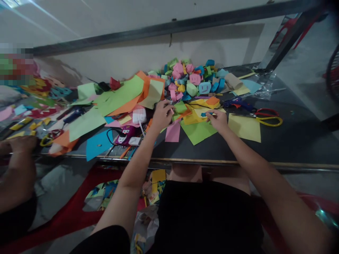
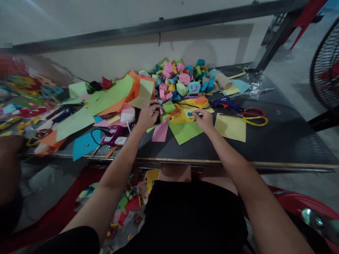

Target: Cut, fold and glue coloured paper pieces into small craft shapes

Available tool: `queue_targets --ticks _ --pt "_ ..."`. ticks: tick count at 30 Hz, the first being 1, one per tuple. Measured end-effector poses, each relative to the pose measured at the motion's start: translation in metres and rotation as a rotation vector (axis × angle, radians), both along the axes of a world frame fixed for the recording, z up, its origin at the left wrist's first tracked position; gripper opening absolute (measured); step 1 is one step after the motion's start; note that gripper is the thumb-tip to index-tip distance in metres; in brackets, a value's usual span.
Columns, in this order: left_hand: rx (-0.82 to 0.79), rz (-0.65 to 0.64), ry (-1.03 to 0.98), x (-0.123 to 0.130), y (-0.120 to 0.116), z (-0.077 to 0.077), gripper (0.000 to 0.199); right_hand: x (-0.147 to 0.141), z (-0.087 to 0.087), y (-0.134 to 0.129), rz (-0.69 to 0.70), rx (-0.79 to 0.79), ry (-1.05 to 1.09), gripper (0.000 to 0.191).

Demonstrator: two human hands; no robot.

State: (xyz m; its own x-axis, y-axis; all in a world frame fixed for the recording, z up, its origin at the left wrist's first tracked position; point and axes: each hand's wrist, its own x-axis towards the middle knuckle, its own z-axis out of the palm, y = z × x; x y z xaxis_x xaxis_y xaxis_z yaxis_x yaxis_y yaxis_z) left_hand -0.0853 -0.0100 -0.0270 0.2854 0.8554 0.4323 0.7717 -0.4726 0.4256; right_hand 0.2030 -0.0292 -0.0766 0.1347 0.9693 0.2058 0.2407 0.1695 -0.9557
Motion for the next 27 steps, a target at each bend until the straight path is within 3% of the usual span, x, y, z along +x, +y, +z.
queue_targets --ticks 2,6,13,19,27 --pt "-0.015 0.131 0.147 -0.037 -0.002 0.001 0.031 -0.001 0.000 -0.001 0.009 -0.004 0.011 0.047" --pt "-0.063 0.145 0.290 -0.068 -0.006 -0.007 0.042 -0.001 0.001 -0.001 0.014 -0.002 0.002 0.050" --pt "-0.047 0.091 0.306 -0.065 -0.012 -0.006 0.040 0.000 0.001 -0.002 0.004 0.012 0.000 0.053" --pt "-0.060 0.043 0.342 -0.061 0.001 -0.005 0.046 -0.001 0.004 -0.002 -0.001 0.002 -0.003 0.054" --pt "-0.085 0.157 0.390 -0.057 0.029 0.012 0.046 -0.001 0.004 -0.003 -0.006 0.010 0.045 0.057"
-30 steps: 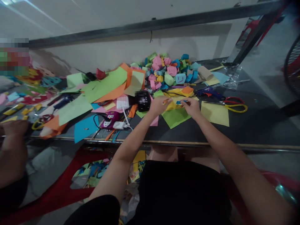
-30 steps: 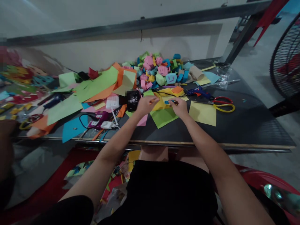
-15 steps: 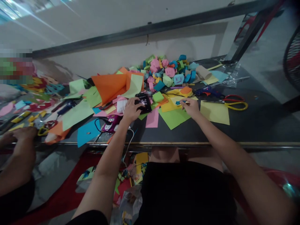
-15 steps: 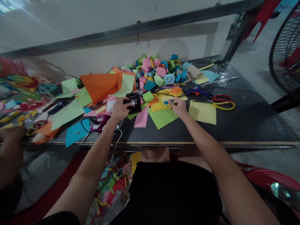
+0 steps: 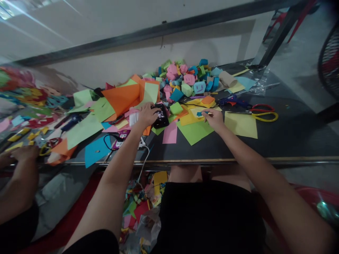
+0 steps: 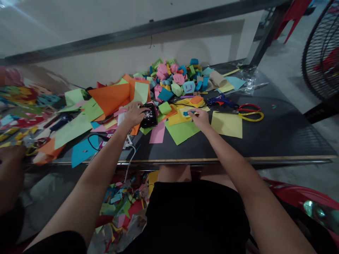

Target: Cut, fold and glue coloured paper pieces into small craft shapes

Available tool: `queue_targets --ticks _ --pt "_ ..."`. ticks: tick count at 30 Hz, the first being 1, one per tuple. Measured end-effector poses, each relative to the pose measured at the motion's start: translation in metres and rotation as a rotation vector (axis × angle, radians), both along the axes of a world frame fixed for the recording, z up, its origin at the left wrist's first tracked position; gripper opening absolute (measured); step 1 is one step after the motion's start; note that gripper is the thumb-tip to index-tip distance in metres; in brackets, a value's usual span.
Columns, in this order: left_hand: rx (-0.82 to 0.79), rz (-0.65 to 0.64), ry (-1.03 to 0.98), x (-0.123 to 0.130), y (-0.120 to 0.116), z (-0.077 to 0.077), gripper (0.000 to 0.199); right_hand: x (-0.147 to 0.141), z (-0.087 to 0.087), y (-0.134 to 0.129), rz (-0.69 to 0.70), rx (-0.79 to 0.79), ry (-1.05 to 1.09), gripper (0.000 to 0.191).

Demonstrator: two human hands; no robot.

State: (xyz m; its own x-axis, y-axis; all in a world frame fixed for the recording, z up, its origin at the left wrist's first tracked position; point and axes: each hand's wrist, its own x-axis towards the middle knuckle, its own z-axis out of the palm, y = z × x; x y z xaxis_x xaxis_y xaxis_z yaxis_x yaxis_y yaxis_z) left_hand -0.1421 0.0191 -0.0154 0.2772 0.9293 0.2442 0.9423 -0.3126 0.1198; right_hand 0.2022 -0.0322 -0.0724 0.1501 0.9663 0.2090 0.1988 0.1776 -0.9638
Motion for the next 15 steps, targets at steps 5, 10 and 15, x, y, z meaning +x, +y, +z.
queue_targets --ticks 5,10,15 --pt "0.180 0.079 -0.315 0.005 -0.001 0.004 0.054 -0.001 0.000 0.000 -0.003 -0.014 0.015 0.056" --pt "-0.065 0.231 -0.995 -0.005 0.008 0.012 0.033 0.001 0.001 0.000 0.040 -0.037 0.014 0.055" --pt "-0.271 -0.038 -1.338 -0.029 0.019 0.025 0.042 0.002 0.002 0.000 0.136 -0.062 -0.005 0.050"
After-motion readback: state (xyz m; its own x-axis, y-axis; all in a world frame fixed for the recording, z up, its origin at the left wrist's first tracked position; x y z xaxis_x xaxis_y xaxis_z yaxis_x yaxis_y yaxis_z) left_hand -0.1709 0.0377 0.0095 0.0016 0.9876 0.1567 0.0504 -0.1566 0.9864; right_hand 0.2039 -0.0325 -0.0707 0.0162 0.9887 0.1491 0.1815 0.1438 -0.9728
